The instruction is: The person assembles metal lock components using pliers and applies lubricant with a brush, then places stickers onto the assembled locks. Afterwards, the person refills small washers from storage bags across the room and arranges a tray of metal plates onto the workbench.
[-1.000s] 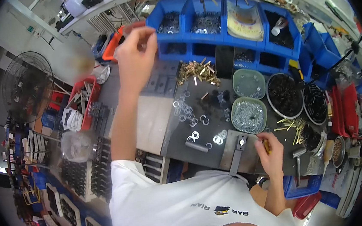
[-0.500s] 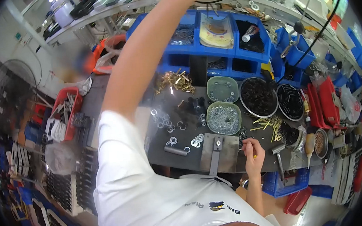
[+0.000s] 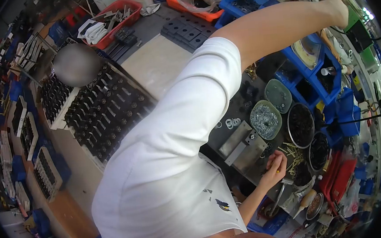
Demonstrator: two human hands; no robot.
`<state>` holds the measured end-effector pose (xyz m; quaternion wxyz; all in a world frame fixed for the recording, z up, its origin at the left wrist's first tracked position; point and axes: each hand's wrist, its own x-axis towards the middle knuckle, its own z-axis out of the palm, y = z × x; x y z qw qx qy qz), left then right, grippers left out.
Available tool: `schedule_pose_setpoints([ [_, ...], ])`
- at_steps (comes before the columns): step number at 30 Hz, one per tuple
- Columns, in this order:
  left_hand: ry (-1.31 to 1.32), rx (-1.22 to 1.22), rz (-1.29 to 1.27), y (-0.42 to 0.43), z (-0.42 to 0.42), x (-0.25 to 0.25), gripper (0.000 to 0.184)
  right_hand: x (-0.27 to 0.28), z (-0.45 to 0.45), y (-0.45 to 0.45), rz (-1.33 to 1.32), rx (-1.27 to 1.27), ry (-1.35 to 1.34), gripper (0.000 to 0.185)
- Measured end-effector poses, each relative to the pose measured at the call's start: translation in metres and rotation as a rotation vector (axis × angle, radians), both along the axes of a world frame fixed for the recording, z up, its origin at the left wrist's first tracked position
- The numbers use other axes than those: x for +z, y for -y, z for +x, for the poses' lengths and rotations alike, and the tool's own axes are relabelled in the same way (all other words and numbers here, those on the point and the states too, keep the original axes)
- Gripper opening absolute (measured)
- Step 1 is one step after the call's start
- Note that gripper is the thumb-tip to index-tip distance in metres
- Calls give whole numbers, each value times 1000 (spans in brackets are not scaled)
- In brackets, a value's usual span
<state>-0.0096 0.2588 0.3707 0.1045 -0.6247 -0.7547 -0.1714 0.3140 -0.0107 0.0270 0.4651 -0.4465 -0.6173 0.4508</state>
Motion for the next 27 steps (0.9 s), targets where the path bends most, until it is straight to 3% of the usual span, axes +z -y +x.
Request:
schedule_pose_setpoints([
  [5,-21,12,175,-19,-7,-14,47,-16,-4,1,64,26,7,29],
  [7,123,-19,190,-16,-16,-15,47,-14,-2,4,77,48,27,29],
  [11,141,-27,199,81,-34,-29,47,-6,3,-4,-30,139,60,28],
  [14,-79,-142,1045,195,-53,-86,13,10,-9,-9,-89,155,37,26],
  [15,16,-125,1078,233,-59,-104,17,22,-12,-11,-103,145,43,25],
  [16,41,-69,987,257,-79,-141,52,39,-18,-12,-64,177,122,24],
  [17,96,-18,950,293,-94,-168,61,61,-29,-13,7,267,145,23],
  [23,310,549,688,436,-183,-356,62,148,-177,-36,367,785,340,24],
  [25,312,584,684,452,-208,-401,62,153,-259,-37,350,985,308,29],
  [27,323,610,670,461,-217,-415,62,139,-354,-52,320,1184,403,35],
])
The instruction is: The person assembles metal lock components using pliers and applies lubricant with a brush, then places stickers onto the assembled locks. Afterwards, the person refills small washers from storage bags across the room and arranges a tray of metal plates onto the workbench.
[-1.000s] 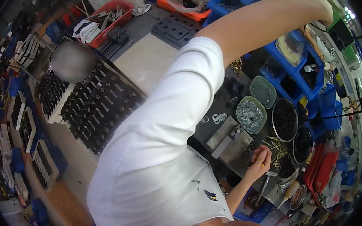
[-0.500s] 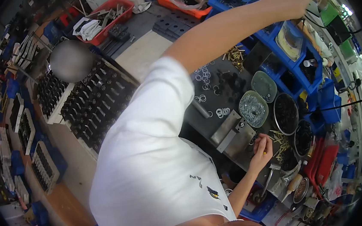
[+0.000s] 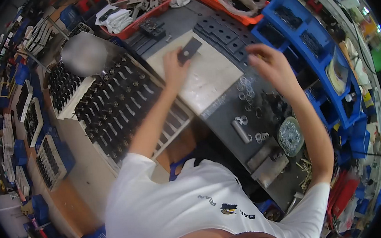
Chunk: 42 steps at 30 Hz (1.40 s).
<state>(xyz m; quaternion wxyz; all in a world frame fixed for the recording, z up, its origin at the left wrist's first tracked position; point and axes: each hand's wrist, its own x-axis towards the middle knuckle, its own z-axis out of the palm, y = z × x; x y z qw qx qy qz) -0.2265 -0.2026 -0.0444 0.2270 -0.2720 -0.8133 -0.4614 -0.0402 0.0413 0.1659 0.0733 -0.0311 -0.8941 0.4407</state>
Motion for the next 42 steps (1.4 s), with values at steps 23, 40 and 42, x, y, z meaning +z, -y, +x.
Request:
schedule_pose_setpoints([
  [23,303,4,157,-1,-3,5,55,-77,-442,5,-38,-384,-743,34],
  [40,284,51,56,-6,0,5,56,-67,-426,-27,-208,-187,-487,37],
  [42,284,48,85,-6,2,8,54,-69,-425,-24,-221,-215,-503,39],
])
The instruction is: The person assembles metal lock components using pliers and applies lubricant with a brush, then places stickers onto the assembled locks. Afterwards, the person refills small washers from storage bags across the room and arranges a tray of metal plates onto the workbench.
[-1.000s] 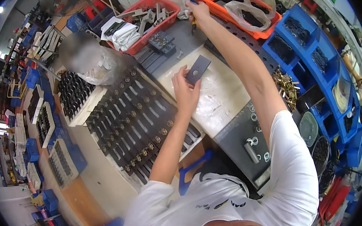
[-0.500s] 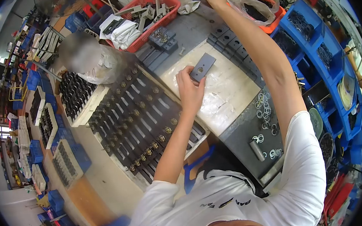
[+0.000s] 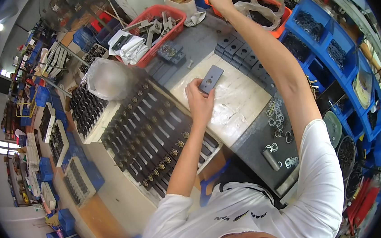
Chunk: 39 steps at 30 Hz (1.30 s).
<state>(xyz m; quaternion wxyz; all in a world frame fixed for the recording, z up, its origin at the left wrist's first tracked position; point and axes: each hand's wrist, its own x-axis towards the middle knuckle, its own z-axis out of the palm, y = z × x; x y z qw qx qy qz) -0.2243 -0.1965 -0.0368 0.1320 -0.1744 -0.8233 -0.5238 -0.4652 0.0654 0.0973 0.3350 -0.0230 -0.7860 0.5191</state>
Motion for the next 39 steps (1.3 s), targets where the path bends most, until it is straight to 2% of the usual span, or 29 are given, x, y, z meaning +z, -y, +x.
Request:
schedule_pose_setpoints([
  [2,34,-4,14,0,4,3,54,-5,-4,0,104,-226,-4,42],
  [4,64,1,30,-1,2,6,54,-2,-9,2,85,-264,19,46],
  [6,118,-34,-14,1,1,1,56,-3,-7,5,8,-441,161,44],
  [7,6,-30,-49,1,-1,-2,56,-3,-2,8,6,-435,163,44],
  [10,-55,-33,-110,2,-1,-5,54,1,20,6,-245,-451,127,49],
  [11,-54,-40,-110,1,1,-5,54,3,31,5,-246,-458,128,49],
  [13,14,-32,-8,1,2,-4,52,8,57,1,-497,-315,160,43],
  [14,24,-40,-6,0,1,-4,52,14,80,-2,-494,-325,168,43],
  [16,196,-54,139,5,-3,-9,51,22,134,-5,-727,4,-13,30],
  [18,159,-120,336,8,-13,-18,49,38,202,-10,-767,155,-88,31],
  [20,430,-217,628,13,-9,-1,55,54,285,-22,-716,108,-28,35],
  [22,669,-259,831,15,4,20,48,90,376,3,-594,39,-151,25],
  [23,718,-429,1023,17,12,23,44,93,413,9,-494,-50,-141,24],
  [24,727,-429,1027,14,22,30,44,91,448,11,-395,-137,-134,22],
  [26,897,-750,1300,9,49,50,40,82,508,25,-330,-244,-186,20],
  [28,970,-765,1354,-4,78,69,39,73,548,33,-106,-177,-294,19],
  [31,1090,-888,1458,-22,121,93,41,72,586,35,1,-113,-253,19],
  [35,1290,-933,1541,-37,156,105,42,68,613,34,-63,-139,-248,20],
  [39,1271,-1021,1520,-43,174,104,50,66,630,31,4,-145,-239,19],
])
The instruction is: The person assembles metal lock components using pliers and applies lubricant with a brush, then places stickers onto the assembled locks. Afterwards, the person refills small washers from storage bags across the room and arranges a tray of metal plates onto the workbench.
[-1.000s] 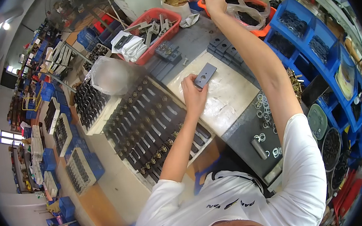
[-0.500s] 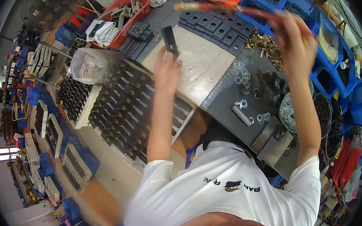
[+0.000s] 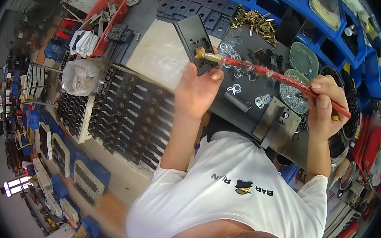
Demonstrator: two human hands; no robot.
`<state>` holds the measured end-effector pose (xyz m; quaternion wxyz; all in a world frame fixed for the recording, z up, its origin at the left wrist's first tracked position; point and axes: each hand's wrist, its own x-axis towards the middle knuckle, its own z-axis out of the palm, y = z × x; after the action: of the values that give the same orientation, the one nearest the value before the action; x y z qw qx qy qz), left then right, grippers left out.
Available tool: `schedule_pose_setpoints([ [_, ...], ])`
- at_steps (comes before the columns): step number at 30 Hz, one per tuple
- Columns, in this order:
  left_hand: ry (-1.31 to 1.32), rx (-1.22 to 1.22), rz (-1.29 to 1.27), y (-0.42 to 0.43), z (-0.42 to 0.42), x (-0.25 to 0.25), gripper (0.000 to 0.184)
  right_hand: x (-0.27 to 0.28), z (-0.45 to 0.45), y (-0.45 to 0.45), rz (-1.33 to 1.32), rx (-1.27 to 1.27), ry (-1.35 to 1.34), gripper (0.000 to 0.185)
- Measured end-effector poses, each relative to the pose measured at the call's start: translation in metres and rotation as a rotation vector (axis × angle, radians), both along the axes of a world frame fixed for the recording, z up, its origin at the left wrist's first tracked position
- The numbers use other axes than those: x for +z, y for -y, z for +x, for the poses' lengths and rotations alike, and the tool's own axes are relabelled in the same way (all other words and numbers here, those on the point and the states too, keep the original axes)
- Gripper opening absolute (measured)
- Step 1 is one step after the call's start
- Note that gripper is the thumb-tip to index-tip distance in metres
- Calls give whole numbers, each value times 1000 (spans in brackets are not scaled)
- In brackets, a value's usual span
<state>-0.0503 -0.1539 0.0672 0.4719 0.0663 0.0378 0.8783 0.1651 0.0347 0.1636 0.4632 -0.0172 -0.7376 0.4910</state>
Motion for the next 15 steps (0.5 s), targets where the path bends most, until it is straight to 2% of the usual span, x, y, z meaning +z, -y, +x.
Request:
schedule_pose_setpoints([
  [7,-221,94,-109,3,5,1,51,10,11,-1,169,31,-8,17],
  [10,-303,118,-124,6,5,4,52,11,13,-1,135,104,4,17],
  [13,-359,149,-152,7,6,4,52,12,11,2,155,28,11,18],
  [15,-368,168,-166,9,5,4,52,10,12,0,140,63,13,18],
])
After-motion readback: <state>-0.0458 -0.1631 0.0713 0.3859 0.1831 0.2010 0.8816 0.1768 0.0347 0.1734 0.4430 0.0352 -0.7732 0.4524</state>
